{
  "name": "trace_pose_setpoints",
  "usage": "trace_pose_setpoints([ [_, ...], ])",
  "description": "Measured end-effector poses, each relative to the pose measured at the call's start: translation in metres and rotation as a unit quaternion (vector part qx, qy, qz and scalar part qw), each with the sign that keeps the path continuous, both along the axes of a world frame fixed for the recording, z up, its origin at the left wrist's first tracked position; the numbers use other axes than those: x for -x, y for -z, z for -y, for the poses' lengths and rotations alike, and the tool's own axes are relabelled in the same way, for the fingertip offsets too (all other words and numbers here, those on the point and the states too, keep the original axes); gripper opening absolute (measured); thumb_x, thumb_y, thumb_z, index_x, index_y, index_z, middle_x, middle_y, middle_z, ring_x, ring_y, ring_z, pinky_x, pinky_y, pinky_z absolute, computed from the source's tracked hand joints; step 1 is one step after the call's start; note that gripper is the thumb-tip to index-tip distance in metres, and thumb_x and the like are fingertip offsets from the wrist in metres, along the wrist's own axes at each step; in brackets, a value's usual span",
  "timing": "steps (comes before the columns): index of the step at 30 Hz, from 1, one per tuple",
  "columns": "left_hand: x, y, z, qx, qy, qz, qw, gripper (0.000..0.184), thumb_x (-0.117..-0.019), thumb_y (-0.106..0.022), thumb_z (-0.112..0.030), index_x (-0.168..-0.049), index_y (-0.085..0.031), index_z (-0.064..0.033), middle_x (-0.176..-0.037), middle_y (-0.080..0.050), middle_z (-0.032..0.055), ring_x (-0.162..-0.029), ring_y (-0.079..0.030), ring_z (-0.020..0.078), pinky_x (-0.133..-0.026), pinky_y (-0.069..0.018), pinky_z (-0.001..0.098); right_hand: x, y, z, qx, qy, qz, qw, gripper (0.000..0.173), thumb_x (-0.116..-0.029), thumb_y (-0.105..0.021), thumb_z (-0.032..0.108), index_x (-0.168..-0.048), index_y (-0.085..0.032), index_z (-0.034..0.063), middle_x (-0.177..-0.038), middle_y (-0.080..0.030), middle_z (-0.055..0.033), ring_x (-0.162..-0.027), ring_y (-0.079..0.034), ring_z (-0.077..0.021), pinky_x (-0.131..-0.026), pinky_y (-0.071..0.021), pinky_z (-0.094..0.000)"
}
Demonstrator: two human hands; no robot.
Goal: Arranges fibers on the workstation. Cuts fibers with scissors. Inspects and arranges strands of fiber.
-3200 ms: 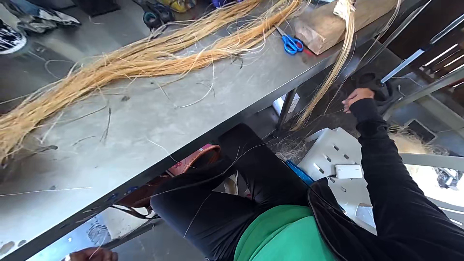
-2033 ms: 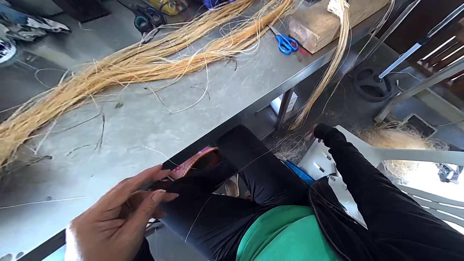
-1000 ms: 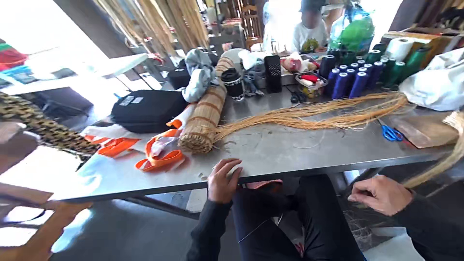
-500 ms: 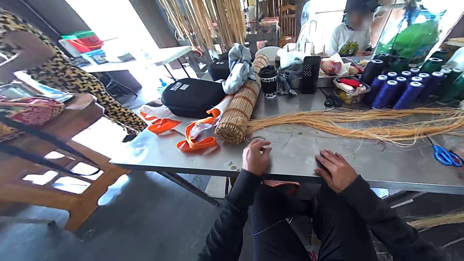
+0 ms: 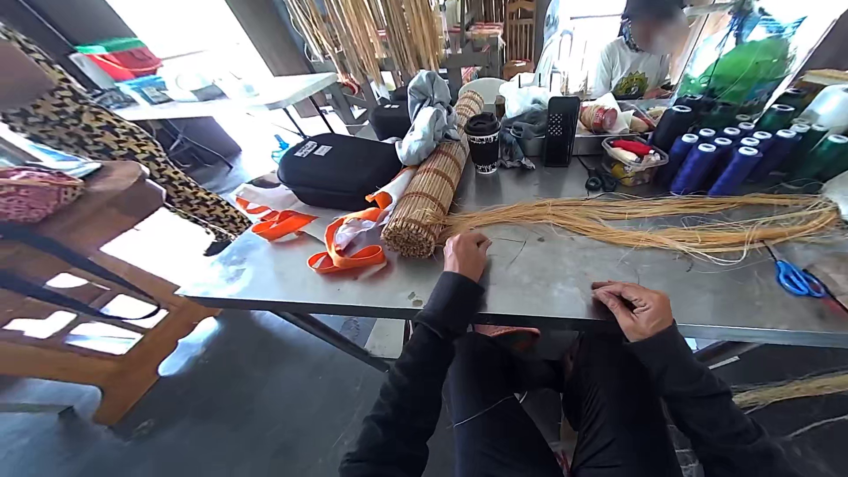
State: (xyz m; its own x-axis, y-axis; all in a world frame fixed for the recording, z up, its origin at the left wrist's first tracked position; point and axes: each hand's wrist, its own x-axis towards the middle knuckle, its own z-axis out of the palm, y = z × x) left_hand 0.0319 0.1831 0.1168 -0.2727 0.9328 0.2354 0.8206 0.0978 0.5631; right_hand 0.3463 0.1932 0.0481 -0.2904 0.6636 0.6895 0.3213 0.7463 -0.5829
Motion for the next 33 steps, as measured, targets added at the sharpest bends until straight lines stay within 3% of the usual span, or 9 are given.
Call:
trace_pose_setpoints([
  [6,0.02,0.02,0.065,-0.06,0.057,-0.021,0.996,0.012,-0.0945,-0.07,-0.007,-0.095,-0.079,0.0013,-0.094,-0.072,0.0213,-0.091,-0.07,0.0367,-0.086,-0.055,0.0577,-0.027,-0.008,-0.004,0.055,0.023,-0.003,0.998,0.022,-0.0957,-0.063,0.014,-0.096,-0.078,-0.0023,-0.087,-0.077,-0.0089,-0.068,-0.068,-0.0012,-0.068,-0.0562,-0.0168],
  [10,0.032,0.031,0.086,-0.09,0.005,-0.021,0.996,0.012,-0.0931,-0.071,-0.006,-0.101,-0.079,-0.0014,-0.106,-0.071,0.0211,-0.095,-0.07,0.0355,-0.086,-0.0558,0.0566,-0.036,-0.009,-0.007,0.054,0.041,0.001,0.998,0.022,-0.0958,-0.063,0.016,-0.095,-0.077,-0.0018,-0.086,-0.076,-0.0086,-0.07,-0.068,-0.001,-0.069,-0.0558,-0.0165],
  [13,0.025,0.018,0.094,-0.066,-0.121,-0.03,0.99,0.046,-0.0897,-0.066,0.003,-0.135,-0.066,-0.0037,-0.138,-0.055,0.0299,-0.102,-0.066,0.0485,-0.082,-0.0544,0.0661,-0.037,-0.006,-0.011,0.019,0.039,0.012,0.999,0.021,-0.0915,-0.068,0.016,-0.096,-0.078,-0.0021,-0.093,-0.076,-0.014,-0.085,-0.072,-0.0131,-0.082,-0.0585,-0.0262],
  [15,0.007,0.008,0.097,-0.091,-0.171,-0.045,0.98,0.056,-0.0873,-0.062,0.006,-0.142,-0.06,-0.0045,-0.15,-0.044,0.0311,-0.098,-0.066,0.0515,-0.077,-0.0541,0.068,-0.035,-0.006,-0.01,0.027,0.05,0.047,0.997,0.025,-0.0864,-0.075,0.02,-0.1,-0.078,-0.0012,-0.104,-0.074,-0.0183,-0.094,-0.072,-0.0227,-0.085,-0.0591,-0.0353],
  [18,-0.037,-0.001,0.097,-0.182,-0.104,-0.057,0.976,0.046,-0.0892,-0.065,-0.002,-0.135,-0.064,-0.0026,-0.146,-0.05,0.0275,-0.088,-0.07,0.0396,-0.069,-0.0584,0.0567,-0.028,-0.014,-0.01,0.069,0.075,0.112,0.988,0.041,-0.0763,-0.085,0.034,-0.098,-0.079,0.0004,-0.115,-0.07,-0.0243,-0.107,-0.065,-0.0411,-0.093,-0.0522,-0.0553],
  [21,-0.082,0.007,0.076,-0.198,0.079,0.002,0.977,0.024,-0.093,-0.069,-0.008,-0.116,-0.073,-0.0007,-0.124,-0.067,0.0194,-0.095,-0.071,0.0283,-0.079,-0.0614,0.0459,-0.022,-0.015,-0.012,0.087,0.056,0.134,0.986,0.03,-0.077,-0.085,0.032,-0.09,-0.08,0.0057,-0.117,-0.07,-0.0224,-0.113,-0.062,-0.0435,-0.095,-0.0478,-0.061],
  [28,-0.153,0.017,0.003,0.004,0.334,-0.015,0.942,0.046,-0.0977,-0.06,-0.003,-0.144,-0.059,-0.0056,-0.147,-0.057,0.0153,-0.11,-0.069,0.0349,-0.094,-0.0541,0.0564,-0.03,-0.015,-0.006,0.136,0.023,0.024,0.99,0.012,-0.0878,-0.073,0.009,-0.093,-0.074,-0.0018,-0.098,-0.075,-0.0137,-0.101,-0.07,-0.0229,-0.093,-0.0548,-0.04],
  [30,-0.155,0.015,-0.007,0.039,0.343,-0.042,0.937,0.037,-0.1006,-0.057,-0.006,-0.137,-0.065,-0.0053,-0.135,-0.066,0.0167,-0.116,-0.066,0.036,-0.101,-0.0499,0.0567,-0.029,-0.022,-0.002,0.186,0.02,-0.001,0.982,0.01,-0.0936,-0.065,0.005,-0.097,-0.068,-0.0033,-0.086,-0.073,-0.0061,-0.079,-0.069,-0.0082,-0.078,-0.0565,-0.0262],
  [33,-0.143,0.02,-0.017,0.032,0.342,-0.056,0.938,0.025,-0.0995,-0.063,-0.017,-0.117,-0.073,-0.0014,-0.116,-0.07,0.019,-0.107,-0.068,0.0362,-0.095,-0.0523,0.057,-0.028,-0.026,0.001,0.222,0.007,-0.059,0.973,0.008,-0.0951,-0.062,0.003,-0.098,-0.065,-0.0034,-0.078,-0.071,-0.002,-0.069,-0.067,-0.0032,-0.07,-0.0567,-0.0207],
])
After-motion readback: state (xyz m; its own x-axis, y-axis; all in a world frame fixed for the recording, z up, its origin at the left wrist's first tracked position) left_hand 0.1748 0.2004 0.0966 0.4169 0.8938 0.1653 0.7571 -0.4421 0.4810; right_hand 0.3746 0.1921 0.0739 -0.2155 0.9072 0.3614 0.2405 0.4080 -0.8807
